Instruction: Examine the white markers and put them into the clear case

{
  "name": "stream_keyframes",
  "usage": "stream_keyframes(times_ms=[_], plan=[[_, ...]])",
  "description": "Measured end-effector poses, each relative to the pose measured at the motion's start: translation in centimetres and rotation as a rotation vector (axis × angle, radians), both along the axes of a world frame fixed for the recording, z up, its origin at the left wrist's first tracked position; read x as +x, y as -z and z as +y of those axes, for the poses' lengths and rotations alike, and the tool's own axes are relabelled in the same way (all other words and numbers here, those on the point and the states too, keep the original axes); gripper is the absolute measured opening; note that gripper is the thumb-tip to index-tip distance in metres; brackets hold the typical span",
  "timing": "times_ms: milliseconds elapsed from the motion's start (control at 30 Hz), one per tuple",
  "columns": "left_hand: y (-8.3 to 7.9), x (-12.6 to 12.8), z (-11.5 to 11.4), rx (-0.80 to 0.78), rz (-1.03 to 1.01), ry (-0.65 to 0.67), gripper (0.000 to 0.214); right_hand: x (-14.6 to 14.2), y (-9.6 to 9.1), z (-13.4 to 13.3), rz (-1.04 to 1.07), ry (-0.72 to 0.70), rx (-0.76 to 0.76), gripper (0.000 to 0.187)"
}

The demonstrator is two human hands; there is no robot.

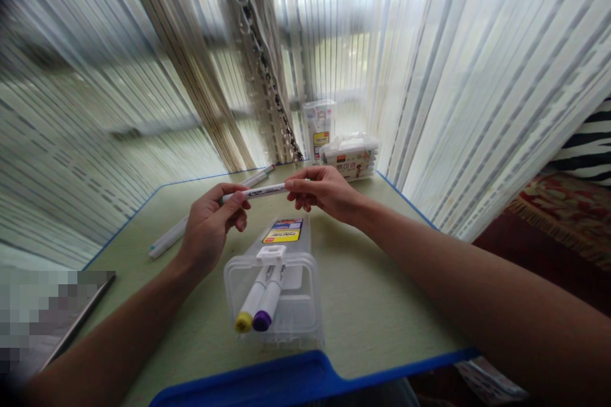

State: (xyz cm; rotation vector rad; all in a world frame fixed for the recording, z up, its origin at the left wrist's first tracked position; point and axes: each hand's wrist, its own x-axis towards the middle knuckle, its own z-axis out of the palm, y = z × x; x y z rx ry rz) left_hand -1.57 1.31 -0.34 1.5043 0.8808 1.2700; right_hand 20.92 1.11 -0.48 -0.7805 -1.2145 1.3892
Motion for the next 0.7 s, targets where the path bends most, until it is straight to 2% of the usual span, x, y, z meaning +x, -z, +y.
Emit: stream_keyframes(times_ms=[233, 700], plan=[[0.07, -0.03, 0.0, -0.02, -0.072, 0.019, 0.02, -0.02, 0.0, 0.04, 0.002, -0.015, -0.022, 0.028], [0.02, -0.12, 0.2, -0.041, -0.084, 0.029, 0.021, 0.03, -0.02, -0.04, 0.0, -0.028, -0.005, 0.028]])
